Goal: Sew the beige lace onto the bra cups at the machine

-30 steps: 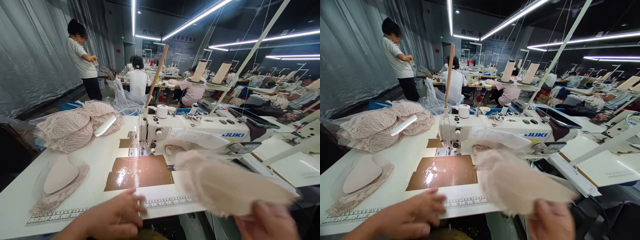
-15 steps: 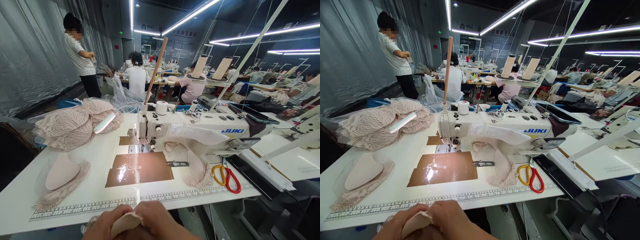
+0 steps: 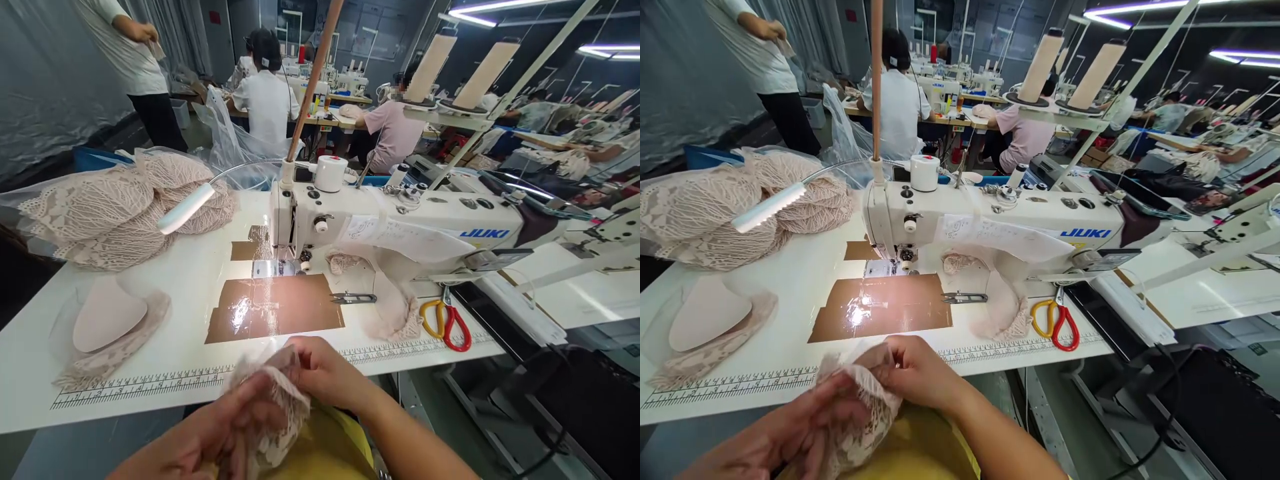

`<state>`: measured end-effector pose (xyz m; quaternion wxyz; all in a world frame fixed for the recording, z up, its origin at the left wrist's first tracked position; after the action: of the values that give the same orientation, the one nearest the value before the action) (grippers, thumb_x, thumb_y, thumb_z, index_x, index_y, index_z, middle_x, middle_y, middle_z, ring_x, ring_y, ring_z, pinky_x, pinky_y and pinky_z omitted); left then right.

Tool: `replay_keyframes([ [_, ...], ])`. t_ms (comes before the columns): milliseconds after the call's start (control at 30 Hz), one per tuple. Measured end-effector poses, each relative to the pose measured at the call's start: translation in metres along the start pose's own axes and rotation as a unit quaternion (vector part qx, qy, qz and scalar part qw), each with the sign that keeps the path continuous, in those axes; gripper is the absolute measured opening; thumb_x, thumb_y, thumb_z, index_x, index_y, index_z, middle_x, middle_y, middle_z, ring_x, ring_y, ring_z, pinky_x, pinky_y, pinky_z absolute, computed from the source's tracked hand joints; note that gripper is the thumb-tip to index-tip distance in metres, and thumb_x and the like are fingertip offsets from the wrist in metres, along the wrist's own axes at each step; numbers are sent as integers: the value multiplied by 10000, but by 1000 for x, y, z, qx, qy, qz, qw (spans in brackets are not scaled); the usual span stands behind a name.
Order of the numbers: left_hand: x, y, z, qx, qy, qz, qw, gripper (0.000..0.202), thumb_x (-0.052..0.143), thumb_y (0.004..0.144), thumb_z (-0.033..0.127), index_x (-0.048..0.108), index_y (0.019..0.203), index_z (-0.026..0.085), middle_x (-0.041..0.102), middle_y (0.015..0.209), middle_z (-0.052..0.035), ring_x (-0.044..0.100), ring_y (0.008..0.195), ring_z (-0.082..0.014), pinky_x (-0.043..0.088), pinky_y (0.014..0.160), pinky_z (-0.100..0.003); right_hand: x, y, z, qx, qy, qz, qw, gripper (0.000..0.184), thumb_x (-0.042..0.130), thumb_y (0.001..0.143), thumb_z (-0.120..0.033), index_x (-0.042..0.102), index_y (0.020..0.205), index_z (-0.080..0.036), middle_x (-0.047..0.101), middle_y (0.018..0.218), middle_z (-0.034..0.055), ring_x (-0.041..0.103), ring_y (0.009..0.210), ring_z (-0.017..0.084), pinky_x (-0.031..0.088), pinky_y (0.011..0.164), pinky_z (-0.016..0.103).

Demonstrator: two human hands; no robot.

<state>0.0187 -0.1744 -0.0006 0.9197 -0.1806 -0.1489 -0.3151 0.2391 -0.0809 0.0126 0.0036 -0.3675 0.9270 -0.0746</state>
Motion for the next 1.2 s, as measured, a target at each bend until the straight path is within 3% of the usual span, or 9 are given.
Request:
replay_keyframes([
  [100,-5,12,16,7,120,63,991,976,681,722,561,131,1490,316,633,949,-61,564,715,-178,484,664,-274,8,3,5,65,162,-125,977,359,727,723,-466,574,712,-141,508,668,-34,475,641,97,393,635,214],
  [200,-15,30,33,26,281,168,944,882,743,716,369,259,1452,368,534,1242,-66,536,989,-229,452,869,-302,15,6,7,107,230,-171,952,403,778,656,-467,546,678,-139,467,622,-44,452,602,87,371,600,209],
  [300,-24,47,38,22,253,132,958,746,696,758,366,351,1418,331,502,1285,-64,478,1129,-274,399,969,-350,16,9,11,100,215,-92,967,382,794,645,-425,563,765,-145,475,650,-44,434,588,78,344,554,193],
  [400,-29,55,36,-14,146,52,988,458,579,850,407,523,1265,223,599,1026,-67,561,887,-218,465,775,-297,7,10,18,45,151,17,987,452,738,734,-355,546,1109,-191,469,655,-64,395,557,68,312,522,180],
  [533,-34,55,32,-31,147,68,986,306,494,900,428,598,830,149,515,759,-17,458,689,-140,379,619,-227,-6,14,24,-8,33,87,996,546,603,859,-346,416,1360,-239,363,592,-85,311,523,73,274,509,195],
  [667,-35,58,27,9,168,97,981,347,435,917,471,519,770,167,424,716,12,374,637,-119,325,579,-216,-12,17,18,-29,-30,115,992,375,471,917,-460,584,1184,-222,553,799,9,478,670,118,387,637,247],
  [833,-31,63,25,20,167,205,964,378,399,935,465,409,679,187,355,671,30,323,599,-113,310,541,-209,-18,12,9,-24,6,36,999,760,677,694,-623,437,1306,-241,547,1141,74,526,1001,229,423,840,320],
  [1033,-30,69,27,56,134,218,965,392,492,889,483,499,654,169,422,651,16,388,599,-123,364,559,-220,-15,22,15,42,49,85,994,378,676,747,-525,595,782,-157,503,708,-18,420,637,103,345,605,216],
  [1200,-29,70,21,3,-214,240,947,388,480,870,527,629,738,194,595,662,-1,584,699,-182,490,760,-324,-8,26,17,76,313,86,943,396,779,636,-496,605,711,-147,512,636,-20,454,580,102,388,621,242],
])
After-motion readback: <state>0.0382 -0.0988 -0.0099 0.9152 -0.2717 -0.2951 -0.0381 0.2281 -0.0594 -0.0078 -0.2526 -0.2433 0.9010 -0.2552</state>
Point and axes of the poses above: each hand's wrist, its own y-axis towards the middle knuckle, its own x-axis out of the palm, z = x × y, the point moved 1 cm from there along y, towards the middle knuckle
